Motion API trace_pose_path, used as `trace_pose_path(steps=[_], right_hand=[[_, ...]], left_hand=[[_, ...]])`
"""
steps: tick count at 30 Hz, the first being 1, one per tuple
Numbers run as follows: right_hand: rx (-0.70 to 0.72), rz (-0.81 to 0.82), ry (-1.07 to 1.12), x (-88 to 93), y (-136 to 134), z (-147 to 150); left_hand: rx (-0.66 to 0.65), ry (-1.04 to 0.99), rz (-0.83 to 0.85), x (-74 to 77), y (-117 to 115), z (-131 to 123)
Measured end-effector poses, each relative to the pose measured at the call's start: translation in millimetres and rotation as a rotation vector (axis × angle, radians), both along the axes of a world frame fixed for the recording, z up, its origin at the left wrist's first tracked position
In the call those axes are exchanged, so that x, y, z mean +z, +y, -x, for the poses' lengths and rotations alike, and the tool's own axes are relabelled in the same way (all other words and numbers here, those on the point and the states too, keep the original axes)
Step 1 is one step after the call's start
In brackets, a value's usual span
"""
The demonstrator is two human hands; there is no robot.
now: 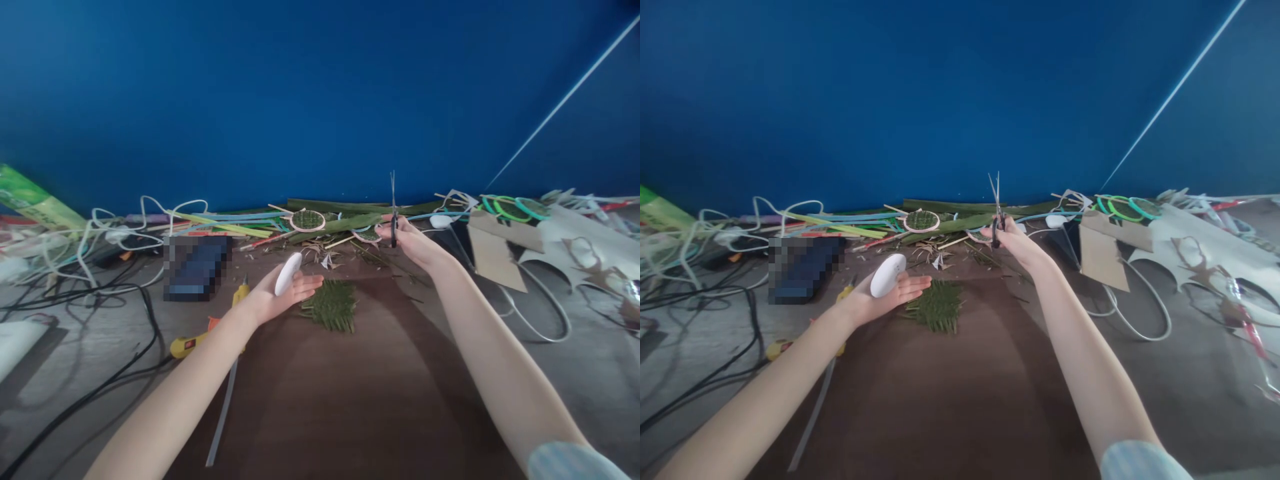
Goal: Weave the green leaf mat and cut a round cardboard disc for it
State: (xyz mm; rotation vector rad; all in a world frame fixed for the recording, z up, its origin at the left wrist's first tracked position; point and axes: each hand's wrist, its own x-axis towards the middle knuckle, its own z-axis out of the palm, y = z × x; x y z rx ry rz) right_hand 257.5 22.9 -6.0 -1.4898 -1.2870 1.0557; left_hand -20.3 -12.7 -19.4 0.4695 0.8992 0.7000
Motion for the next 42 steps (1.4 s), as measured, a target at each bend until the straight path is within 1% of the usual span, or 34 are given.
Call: trace_pose_path(steps=[4, 8, 10, 11, 13, 16, 18, 19, 20, 21, 22, 24, 25, 26, 30, 31, 34, 37, 39, 42], right_hand=[[0.021, -0.002, -0.027, -0.8, 1, -1], [0.082, 0.028, -0.079, 1.7, 0, 2], [0.128, 0.053, -0.048, 3.5, -3, 8], [0.164, 0.077, -0.006, 4.2, -6, 13], [0.26, 0.167, 0.152, 4.3, -13, 25], [0.537, 0.327, 0.307, 0.3, -28, 49], [0.654, 0.401, 0.379, -4.8, -36, 65], [0.682, 0.428, 0.408, -7.6, -38, 72], [0.669, 0.426, 0.43, -10.2, -39, 77], [0.621, 0.393, 0.436, -12.5, -38, 82], [0.532, 0.318, 0.443, -14.3, -37, 85], [0.291, 0.089, 0.424, -16.2, -30, 85], [0.166, -0.011, 0.374, -16.7, -27, 83], [0.078, -0.081, 0.306, -17.2, -23, 79], [-0.113, -0.214, 0.184, -24.9, -19, 67], [-0.137, -0.226, 0.188, -28.5, -20, 65], [-0.129, -0.224, 0.213, -39.5, -24, 65], [-0.128, -0.203, 0.158, -45.8, -25, 65], [-0.151, -0.202, 0.08, -47.1, -23, 63], [-0.16, -0.238, -0.015, -47.6, -21, 60]], left_hand=[[0.01, 0.01, -0.012, -0.7, 0, -1], [-0.023, -0.002, -0.025, -4.9, 3, 1], [-0.032, 0.004, -0.037, -5.6, 3, 1], [-0.03, 0.015, -0.041, -5.3, 4, 1], [-0.022, 0.047, -0.041, -3.5, 3, -1], [-0.004, 0.083, -0.041, 0.2, 2, -4], [-0.01, 0.089, -0.054, 1.9, 1, -5], [-0.018, 0.09, -0.06, 2.4, 1, -5], [-0.024, 0.092, -0.063, 2.7, 0, -5], [-0.028, 0.094, -0.063, 2.6, 0, -5], [-0.027, 0.097, -0.059, 2.3, 1, -5], [-0.024, 0.098, -0.047, 1.1, 1, -5], [-0.024, 0.094, -0.041, 0.3, 2, -4], [-0.025, 0.088, -0.035, -0.4, 2, -4], [-0.011, 0.052, -0.024, -1.3, 3, -1], [-0.008, 0.042, -0.021, -0.9, 3, -1], [-0.002, 0.034, -0.004, 1.5, 1, -1], [0.04, 0.091, -0.005, 4.2, -1, -4], [0.088, 0.16, -0.045, 5.3, -3, -5], [0.168, 0.301, -0.176, 3.8, -5, -6]])
